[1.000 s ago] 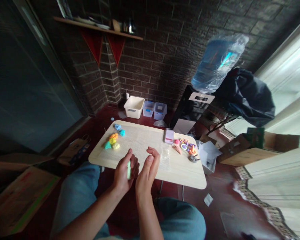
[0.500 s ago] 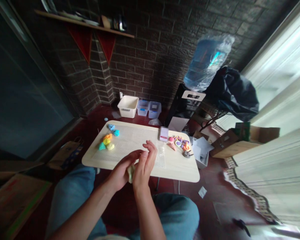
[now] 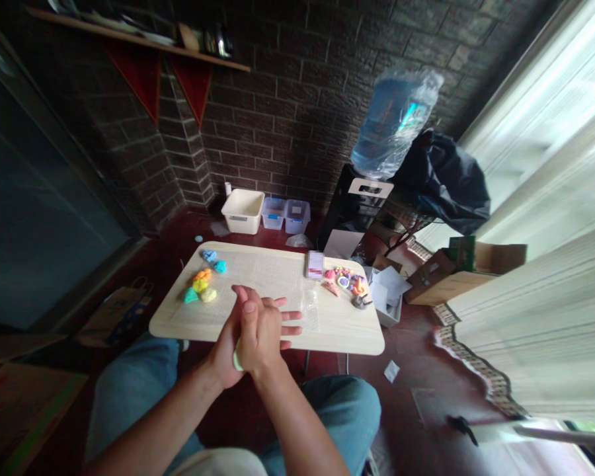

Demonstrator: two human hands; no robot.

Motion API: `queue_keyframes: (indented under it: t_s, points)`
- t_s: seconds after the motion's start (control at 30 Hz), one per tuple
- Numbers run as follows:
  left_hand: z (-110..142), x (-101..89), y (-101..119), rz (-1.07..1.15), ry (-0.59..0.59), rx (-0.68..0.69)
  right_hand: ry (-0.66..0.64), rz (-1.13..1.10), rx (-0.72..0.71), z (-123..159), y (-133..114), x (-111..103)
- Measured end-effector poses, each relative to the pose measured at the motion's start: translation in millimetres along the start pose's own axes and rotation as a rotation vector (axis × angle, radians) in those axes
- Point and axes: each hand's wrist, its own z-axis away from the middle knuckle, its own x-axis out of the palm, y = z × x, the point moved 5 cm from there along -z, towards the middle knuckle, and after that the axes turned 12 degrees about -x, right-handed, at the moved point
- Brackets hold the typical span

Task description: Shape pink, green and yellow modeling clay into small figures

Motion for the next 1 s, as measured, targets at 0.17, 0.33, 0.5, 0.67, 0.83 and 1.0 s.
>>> queue_keyframes:
  t_s: [0.17,0.33,0.5,0.67,0.83,1.0]
  points:
    - [7,18.6,-1,-0.004,0.052,0.049,0.084,-0.034,0.043,7,1,-12]
    - [-2,19.6,0,-0.044,0.143,0.070,0.258,-0.023,0.186,15,23,-15]
    - [-15,11.7,6,0.015,0.048,-0.110,0.132,-0.205,0.322,-1,32,-11]
    - [-15,4.9,12,0.082,0.018,-0.239,-0.023,-0.364,0.346,-14,31,-8]
    - [-10,7.2,6,0.069,0.128,-0.176,0.024,-0.167,0.299,-8,37,0]
    - [-4,10.1,4,0.064,0.167,-0.040,0.194,-0.044,0.287,1,42,-3]
